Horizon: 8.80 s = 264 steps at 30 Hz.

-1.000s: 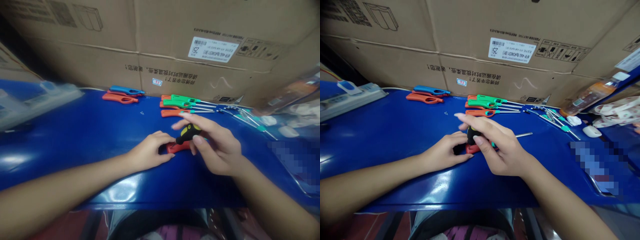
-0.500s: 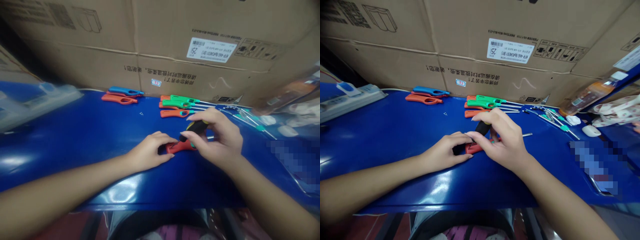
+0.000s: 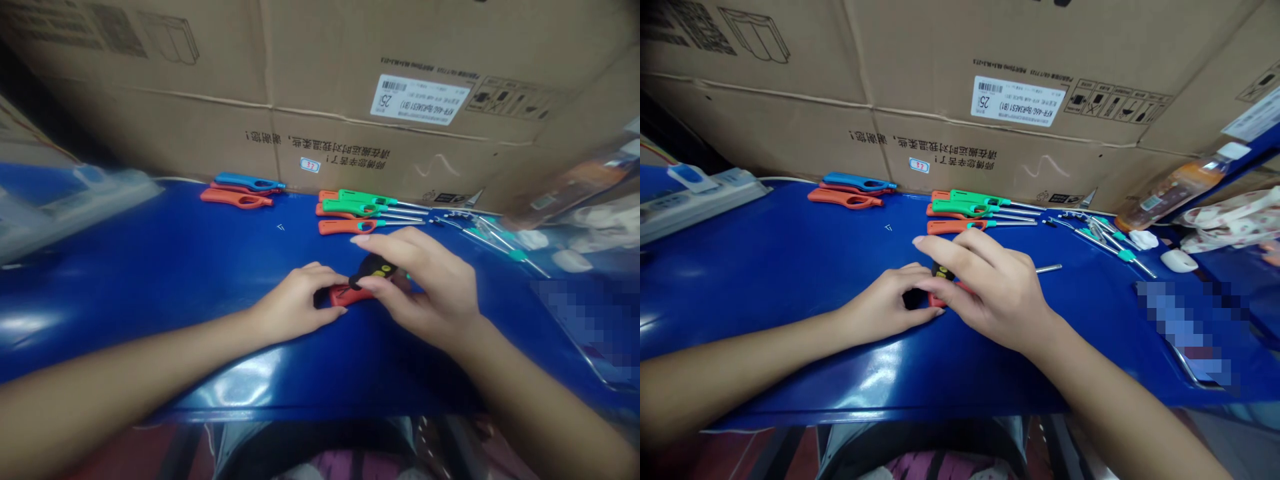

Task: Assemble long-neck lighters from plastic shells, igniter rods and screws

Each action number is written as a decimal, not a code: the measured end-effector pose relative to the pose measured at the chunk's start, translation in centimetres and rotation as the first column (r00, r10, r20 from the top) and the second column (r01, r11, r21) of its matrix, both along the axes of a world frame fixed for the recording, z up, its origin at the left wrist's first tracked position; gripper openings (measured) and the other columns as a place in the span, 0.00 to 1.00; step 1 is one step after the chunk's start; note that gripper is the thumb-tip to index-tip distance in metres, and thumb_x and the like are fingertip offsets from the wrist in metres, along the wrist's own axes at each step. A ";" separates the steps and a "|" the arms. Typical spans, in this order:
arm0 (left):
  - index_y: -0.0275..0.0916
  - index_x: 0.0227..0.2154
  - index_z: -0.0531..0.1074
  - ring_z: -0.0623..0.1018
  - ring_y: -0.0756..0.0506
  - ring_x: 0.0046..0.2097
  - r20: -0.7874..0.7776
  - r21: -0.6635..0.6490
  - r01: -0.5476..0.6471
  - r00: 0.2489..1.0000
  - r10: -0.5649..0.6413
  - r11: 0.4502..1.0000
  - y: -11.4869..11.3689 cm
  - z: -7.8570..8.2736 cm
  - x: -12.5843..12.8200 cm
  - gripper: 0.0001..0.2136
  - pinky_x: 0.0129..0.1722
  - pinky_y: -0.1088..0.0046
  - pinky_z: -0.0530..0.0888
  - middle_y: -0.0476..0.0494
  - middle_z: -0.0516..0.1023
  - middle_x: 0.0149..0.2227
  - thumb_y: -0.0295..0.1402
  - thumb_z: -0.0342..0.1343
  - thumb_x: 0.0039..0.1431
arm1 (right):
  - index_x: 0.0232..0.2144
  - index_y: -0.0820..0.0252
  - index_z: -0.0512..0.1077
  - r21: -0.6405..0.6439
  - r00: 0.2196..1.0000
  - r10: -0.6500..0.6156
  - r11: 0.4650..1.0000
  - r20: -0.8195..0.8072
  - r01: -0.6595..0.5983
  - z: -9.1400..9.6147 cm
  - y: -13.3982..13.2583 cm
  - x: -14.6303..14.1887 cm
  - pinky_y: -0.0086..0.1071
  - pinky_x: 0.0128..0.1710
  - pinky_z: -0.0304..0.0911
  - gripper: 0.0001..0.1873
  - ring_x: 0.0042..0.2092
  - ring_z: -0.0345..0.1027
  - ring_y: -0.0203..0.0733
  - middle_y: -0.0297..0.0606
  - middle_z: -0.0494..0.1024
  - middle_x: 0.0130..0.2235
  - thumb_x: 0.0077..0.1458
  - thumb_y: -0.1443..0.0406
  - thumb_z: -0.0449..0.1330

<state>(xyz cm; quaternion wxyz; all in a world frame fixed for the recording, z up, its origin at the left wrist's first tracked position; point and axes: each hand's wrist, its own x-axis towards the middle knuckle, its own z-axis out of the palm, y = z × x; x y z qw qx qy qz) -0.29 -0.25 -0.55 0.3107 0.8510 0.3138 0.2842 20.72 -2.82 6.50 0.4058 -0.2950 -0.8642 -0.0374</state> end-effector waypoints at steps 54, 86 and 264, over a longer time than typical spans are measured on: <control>0.38 0.53 0.72 0.76 0.38 0.50 -0.317 0.104 0.061 0.948 -0.025 0.993 -0.3 2.6 -1.0 0.17 0.52 0.58 0.75 0.39 0.78 0.48 0.27 0.57 0.60 | 0.34 0.55 0.67 -0.116 0.877 -0.293 0.956 -0.382 0.268 1.5 1.9 3.6 0.28 0.26 0.62 0.14 0.28 0.65 0.34 0.31 0.73 0.32 0.53 0.58 0.69; 0.35 0.48 0.76 0.75 0.38 0.46 -0.257 0.419 -0.113 0.937 0.237 0.901 17.4 3.8 3.1 0.17 0.51 0.57 0.74 0.37 0.72 0.40 0.40 0.51 0.64 | 0.50 0.60 0.72 -0.388 0.380 -0.538 0.105 0.752 0.916 -1.9 7.1 15.4 0.43 0.44 0.67 0.18 0.54 0.72 0.57 0.52 0.77 0.53 0.63 0.58 0.52; 0.43 0.53 0.77 0.78 0.38 0.57 -0.288 0.404 0.161 0.957 -0.042 0.901 3.6 0.2 1.4 0.17 0.57 0.53 0.75 0.40 0.79 0.56 0.42 0.56 0.66 | 0.36 0.59 0.69 -0.428 0.540 -0.838 0.461 0.078 0.777 -4.5 10.1 20.8 0.36 0.39 0.68 0.05 0.34 0.71 0.43 0.41 0.77 0.33 0.56 0.69 0.56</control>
